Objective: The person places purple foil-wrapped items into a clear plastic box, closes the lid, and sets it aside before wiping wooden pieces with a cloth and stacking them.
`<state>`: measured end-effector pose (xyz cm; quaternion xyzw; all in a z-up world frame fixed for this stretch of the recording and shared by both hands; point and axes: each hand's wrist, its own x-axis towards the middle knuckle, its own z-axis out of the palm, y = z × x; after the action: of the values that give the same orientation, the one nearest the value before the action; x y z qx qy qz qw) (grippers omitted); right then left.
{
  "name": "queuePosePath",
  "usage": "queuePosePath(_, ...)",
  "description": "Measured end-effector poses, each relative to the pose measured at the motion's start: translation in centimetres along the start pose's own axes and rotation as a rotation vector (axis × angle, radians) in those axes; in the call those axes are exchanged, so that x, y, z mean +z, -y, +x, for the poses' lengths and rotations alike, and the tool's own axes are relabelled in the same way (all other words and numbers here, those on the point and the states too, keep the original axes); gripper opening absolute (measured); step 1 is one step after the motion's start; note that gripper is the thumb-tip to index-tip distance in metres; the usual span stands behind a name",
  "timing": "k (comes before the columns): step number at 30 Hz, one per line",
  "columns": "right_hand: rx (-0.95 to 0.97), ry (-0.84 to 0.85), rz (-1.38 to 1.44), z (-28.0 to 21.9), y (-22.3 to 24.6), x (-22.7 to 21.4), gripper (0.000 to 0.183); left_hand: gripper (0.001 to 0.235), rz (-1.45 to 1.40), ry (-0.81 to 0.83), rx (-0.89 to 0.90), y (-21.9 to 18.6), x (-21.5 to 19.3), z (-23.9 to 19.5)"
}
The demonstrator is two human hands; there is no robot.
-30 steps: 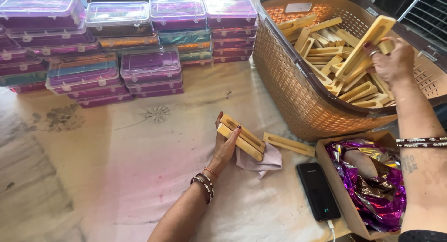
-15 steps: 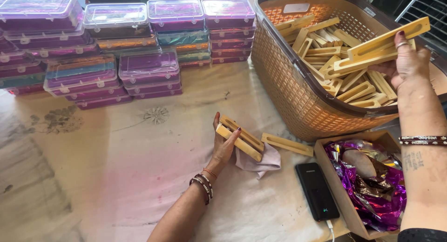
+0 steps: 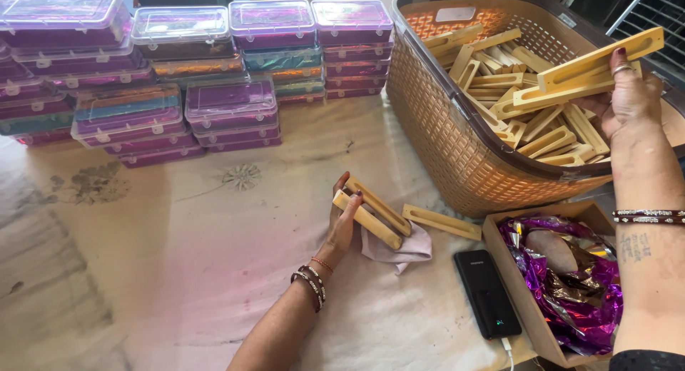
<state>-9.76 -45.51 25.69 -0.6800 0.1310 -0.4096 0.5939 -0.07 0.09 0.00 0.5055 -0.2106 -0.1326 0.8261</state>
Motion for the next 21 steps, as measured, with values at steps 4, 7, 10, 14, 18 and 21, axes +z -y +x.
queuePosePath(4,-0.097,0.049,-0.044,-0.5,0.5,0.4,0.046,0.064,-0.177,0.005,-0.046,-1.0,0.2,0.0)
queuePosePath(7,-0.218,0.052,-0.124,0.6,-1.0,-0.8,0.048,0.056,-0.334,0.002,-0.103,-0.5,0.2,0.3)
queuePosePath(10,-0.494,0.045,-0.243,2.5,-3.4,-1.9,0.046,0.048,-0.227,-0.075,0.014,3.5,-0.8,1.4)
queuePosePath(14,-0.545,-0.116,-0.126,-2.7,2.5,5.3,0.056,0.049,0.113,-0.270,0.096,0.0,0.6,0.5)
queuePosePath(18,-0.597,-0.065,0.147,-9.5,7.5,13.0,0.054,0.058,0.163,-0.321,0.122,-0.7,0.4,0.2)
queuePosePath(21,-0.566,0.035,0.264,-13.7,8.0,18.1,0.051,0.050,0.464,-0.378,0.276,-1.2,0.2,0.2)
